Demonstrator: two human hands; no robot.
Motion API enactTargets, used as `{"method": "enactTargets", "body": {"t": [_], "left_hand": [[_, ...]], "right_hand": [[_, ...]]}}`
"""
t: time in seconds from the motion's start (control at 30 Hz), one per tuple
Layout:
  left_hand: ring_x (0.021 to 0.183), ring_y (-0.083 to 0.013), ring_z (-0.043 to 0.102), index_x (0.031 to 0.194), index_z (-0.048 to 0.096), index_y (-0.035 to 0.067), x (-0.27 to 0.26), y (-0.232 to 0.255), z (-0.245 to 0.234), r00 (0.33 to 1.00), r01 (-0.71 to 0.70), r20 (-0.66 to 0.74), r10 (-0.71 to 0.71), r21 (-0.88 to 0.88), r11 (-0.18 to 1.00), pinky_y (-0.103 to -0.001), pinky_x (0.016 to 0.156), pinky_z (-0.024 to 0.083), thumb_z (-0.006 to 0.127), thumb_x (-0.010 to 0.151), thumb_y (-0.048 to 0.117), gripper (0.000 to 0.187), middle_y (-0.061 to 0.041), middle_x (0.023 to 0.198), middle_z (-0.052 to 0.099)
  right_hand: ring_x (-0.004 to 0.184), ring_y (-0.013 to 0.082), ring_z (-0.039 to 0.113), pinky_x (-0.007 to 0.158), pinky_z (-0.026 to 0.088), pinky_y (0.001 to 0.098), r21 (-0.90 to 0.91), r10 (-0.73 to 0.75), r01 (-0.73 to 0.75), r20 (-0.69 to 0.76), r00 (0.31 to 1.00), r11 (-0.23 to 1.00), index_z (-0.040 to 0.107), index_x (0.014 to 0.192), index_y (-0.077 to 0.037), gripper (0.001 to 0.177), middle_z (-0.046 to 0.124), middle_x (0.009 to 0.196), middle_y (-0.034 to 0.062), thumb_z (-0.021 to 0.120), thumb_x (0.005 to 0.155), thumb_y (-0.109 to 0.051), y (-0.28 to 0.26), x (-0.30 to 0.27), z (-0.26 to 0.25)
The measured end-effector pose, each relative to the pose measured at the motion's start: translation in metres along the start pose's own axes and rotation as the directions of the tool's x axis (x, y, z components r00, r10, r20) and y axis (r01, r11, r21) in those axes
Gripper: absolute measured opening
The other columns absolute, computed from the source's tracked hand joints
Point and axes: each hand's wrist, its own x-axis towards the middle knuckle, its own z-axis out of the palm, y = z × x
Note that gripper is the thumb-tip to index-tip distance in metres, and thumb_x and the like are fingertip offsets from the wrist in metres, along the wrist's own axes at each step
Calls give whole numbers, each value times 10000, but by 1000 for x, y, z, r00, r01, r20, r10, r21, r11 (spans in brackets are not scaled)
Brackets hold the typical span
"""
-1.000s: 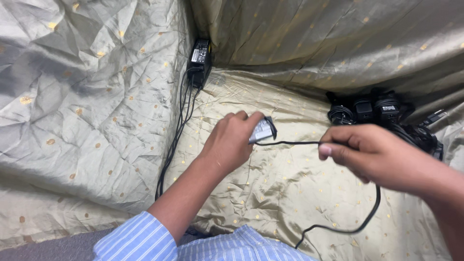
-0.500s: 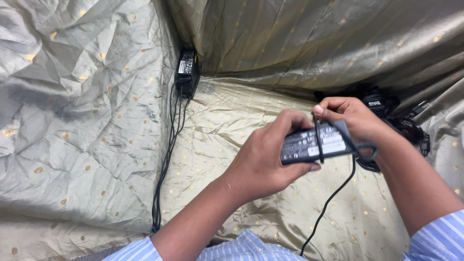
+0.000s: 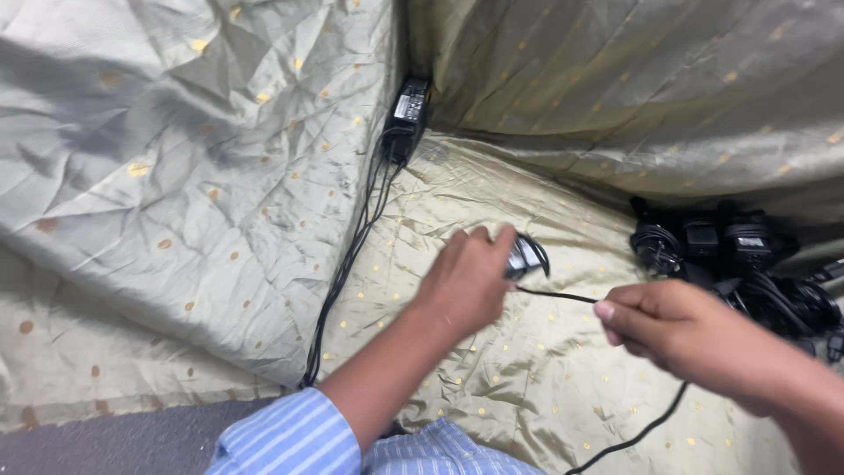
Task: The person sits on a fabric-covered floor and organizes several black power adapters and cables. They pick up each adapter, unwind the attached cable, and then re-wrap the cable neatly around the adapter body before placing it back down.
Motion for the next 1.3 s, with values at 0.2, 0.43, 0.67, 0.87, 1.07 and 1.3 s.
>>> {"method": "enactTargets", "body": {"t": [0.2, 0.43, 0.67, 0.87, 1.07, 1.3], "left_hand": [[967, -347, 660, 1263, 565, 130, -34, 38, 15, 846, -534, -116, 521, -202, 821, -447, 847, 538, 815, 776, 211, 553, -93, 1077, 689], [979, -293, 715, 1215, 471, 108, -20, 42, -22, 857, -506, -400, 325, -532, 679, -395, 865, 553, 778, 847, 337, 531, -72, 1068, 686], [974, -358, 738, 1346, 435, 47, -16, 23, -27, 916, -158, -390, -94, -565, 810, -431, 804, 593, 695, 913, 318, 573, -222, 1114, 671], [942, -391, 655, 1298, 480, 62, 2, -24, -23, 778, 213, -474, -413, -419, 883, -482, 799, 546, 745, 871, 240, 532, -261, 1118, 534], [966, -436, 620, 1174, 577, 59, -4, -67, -15, 839, 280, -429, -336, -189, 941, -507, 821, 508, 775, 867, 200, 391, -226, 1160, 474], [944, -352, 637, 1232, 625, 82, -21, -9, 25, 999, -28, 10, 34, -367, 930, -468, 818, 505, 693, 943, 228, 331, -171, 1100, 512]], "right_hand": [[552, 168, 413, 505, 361, 366, -360, 64, -72, -34, 997, 930, 652, 816, -1, 313, 510, 588, 97, 820, 904, -250, -37, 51, -94], [571, 152, 448, 481, 378, 338, 274, -252, 290, -165, 953, 917, 624, 910, -48, 273, 539, 684, 69, 730, 905, -300, -37, 104, -54], [590, 135, 484, 457, 396, 310, 465, -271, 233, 16, 962, 854, 596, 1005, -96, 278, 568, 781, 40, 639, 905, -351, 9, 148, 59], [451, 166, 371, 441, 292, 322, 189, 43, -81, 199, 979, 979, 640, 725, -22, 542, 447, 503, 55, 527, 1023, -461, 21, 91, 109], [502, 123, 367, 453, 311, 307, 257, -44, 2, 156, 987, 966, 640, 834, -39, 361, 428, 540, 3, 596, 1021, -344, 7, 32, 54], [563, 145, 528, 518, 468, 318, -181, -118, 64, -310, 943, 981, 778, 873, -25, 289, 617, 643, 103, 756, 944, -305, -22, 20, -63]]}}
